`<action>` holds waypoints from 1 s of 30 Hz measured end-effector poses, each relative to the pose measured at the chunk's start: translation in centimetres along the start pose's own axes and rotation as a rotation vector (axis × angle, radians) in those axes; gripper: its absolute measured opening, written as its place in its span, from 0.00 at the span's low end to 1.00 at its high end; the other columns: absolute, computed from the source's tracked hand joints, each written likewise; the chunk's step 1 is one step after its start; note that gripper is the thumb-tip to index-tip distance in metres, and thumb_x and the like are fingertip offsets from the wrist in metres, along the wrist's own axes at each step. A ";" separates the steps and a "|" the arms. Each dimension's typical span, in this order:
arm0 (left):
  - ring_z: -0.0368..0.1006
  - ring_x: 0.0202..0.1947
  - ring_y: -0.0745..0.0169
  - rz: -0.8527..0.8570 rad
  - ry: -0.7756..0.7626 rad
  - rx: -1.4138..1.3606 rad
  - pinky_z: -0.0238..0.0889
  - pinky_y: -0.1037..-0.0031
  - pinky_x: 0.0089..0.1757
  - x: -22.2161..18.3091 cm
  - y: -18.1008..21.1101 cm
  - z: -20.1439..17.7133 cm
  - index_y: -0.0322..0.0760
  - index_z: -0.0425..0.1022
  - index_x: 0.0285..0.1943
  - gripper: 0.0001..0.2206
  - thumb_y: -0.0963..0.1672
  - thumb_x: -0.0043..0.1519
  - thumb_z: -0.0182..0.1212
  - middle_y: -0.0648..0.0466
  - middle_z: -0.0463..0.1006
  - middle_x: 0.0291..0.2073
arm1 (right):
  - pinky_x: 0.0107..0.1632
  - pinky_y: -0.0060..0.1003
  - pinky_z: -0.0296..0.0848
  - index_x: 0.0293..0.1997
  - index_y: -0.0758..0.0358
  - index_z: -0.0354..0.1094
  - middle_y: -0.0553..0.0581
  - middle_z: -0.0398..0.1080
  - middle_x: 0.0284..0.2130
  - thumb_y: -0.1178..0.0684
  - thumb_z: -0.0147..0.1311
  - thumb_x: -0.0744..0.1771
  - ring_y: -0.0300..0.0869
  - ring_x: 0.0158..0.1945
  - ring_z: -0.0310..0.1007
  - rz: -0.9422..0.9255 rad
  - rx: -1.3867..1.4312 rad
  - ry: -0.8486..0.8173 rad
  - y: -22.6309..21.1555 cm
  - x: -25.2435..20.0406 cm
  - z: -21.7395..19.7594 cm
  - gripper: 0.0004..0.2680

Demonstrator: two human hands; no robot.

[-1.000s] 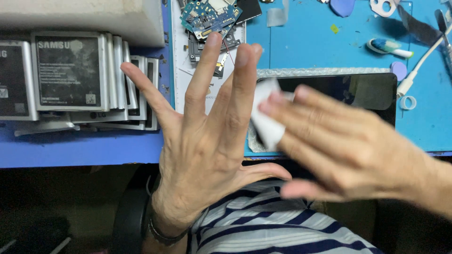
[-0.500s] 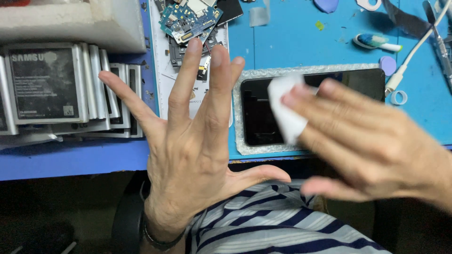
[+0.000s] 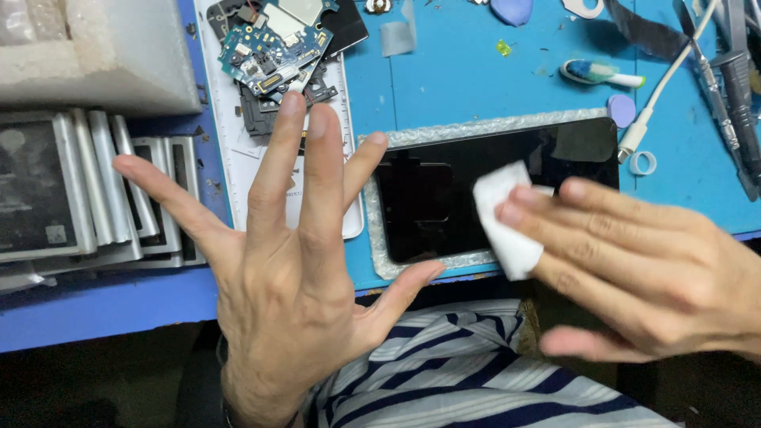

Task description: Wiping the surface of a smartphone screen with a piece of paper towel to clean it.

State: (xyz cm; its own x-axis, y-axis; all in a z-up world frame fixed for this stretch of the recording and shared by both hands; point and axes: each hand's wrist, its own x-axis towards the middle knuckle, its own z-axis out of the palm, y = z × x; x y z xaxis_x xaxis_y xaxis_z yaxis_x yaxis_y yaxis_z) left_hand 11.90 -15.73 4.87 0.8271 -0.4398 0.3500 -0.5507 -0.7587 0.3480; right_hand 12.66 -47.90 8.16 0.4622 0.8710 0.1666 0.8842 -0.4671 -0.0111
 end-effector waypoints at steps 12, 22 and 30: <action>0.60 0.87 0.38 -0.039 0.001 0.016 0.13 0.11 0.67 0.0 0.2 0.4 0.28 0.41 0.86 0.49 0.67 0.79 0.59 0.48 0.92 0.73 | 0.77 0.65 0.67 0.46 0.75 0.76 0.82 0.71 0.69 0.27 0.44 0.66 0.68 0.74 0.72 0.149 -0.155 -0.216 1.3 -3.2 -0.3 0.30; 0.57 0.88 0.41 -0.050 -0.009 0.024 0.09 0.14 0.67 0.0 0.4 0.4 0.29 0.40 0.87 0.48 0.67 0.78 0.54 0.42 0.88 0.76 | 0.72 0.59 0.72 0.53 0.77 0.77 0.78 0.75 0.64 0.34 0.44 0.71 0.63 0.68 0.77 0.189 -0.123 -0.052 -0.9 -2.1 -1.0 0.26; 0.57 0.89 0.40 -0.060 -0.013 0.023 0.07 0.15 0.68 -0.1 0.5 0.5 0.30 0.40 0.87 0.49 0.68 0.78 0.54 0.50 0.91 0.73 | 0.75 0.57 0.72 0.59 0.79 0.77 0.79 0.74 0.66 0.32 0.43 0.72 0.64 0.70 0.78 0.223 -0.239 -0.028 -1.6 -2.1 -0.6 0.30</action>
State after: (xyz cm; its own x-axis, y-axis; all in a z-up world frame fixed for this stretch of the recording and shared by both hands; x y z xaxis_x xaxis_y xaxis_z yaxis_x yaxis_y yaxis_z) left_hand 11.61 -16.26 4.59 0.8602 -0.3989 0.3176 -0.4971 -0.7948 0.3482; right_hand 10.21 -49.09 8.47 0.6473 0.7455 0.1588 0.7215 -0.6664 0.1878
